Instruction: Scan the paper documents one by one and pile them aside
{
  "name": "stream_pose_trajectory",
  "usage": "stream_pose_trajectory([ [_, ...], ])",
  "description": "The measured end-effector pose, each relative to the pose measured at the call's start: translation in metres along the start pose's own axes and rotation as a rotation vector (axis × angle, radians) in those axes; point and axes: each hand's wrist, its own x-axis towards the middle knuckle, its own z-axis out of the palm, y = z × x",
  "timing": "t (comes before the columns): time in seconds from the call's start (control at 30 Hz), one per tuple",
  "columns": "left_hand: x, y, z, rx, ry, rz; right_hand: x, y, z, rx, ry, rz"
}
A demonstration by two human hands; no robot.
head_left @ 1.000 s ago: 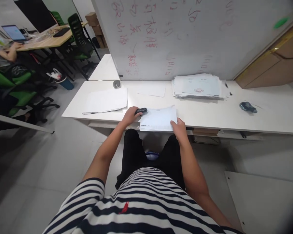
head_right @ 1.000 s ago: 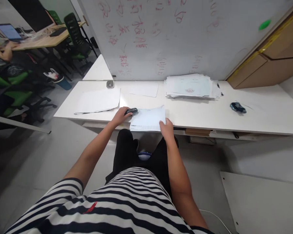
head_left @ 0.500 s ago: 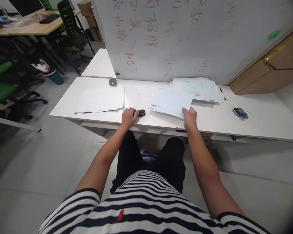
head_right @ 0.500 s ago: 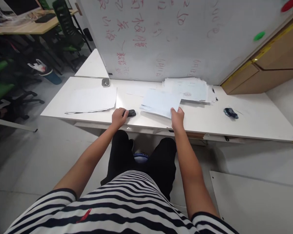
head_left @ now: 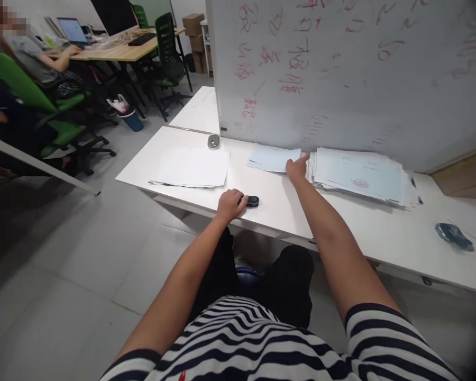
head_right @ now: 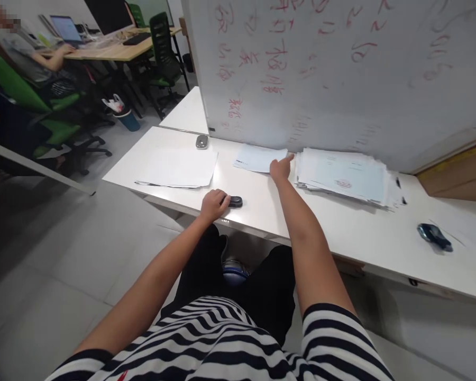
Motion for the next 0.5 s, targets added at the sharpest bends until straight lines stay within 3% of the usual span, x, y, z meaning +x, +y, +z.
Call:
stream_pose_trajectory([
  [0.13, 0.0, -0.001, 0.001, 0.02, 0.017, -0.002, -0.016, 0.023, -0.027, -0.411, 0.104, -0.4],
  [0.2, 0.001, -0.002, 0.003, 0.031, 0.037, 0.002, -0.019, 0.042, -0.055, -0.577, 0.139, -0.49],
  [0.3, 0.001, -0.003, 0.005, 0.024, 0.057, 0.011, -0.014, 0.078, -0.106, -0.715, 0.166, -0.391],
  [0.37, 0.001, -0.003, 0.005, 0.018, 0.068, 0.015, -0.008, 0.102, -0.137, -0.734, 0.109, -0.271],
  [0.5, 0.001, -0.002, 0.006, 0.016, 0.096, 0.008, 0.0, 0.13, -0.171, -0.753, -0.046, -0.254],
])
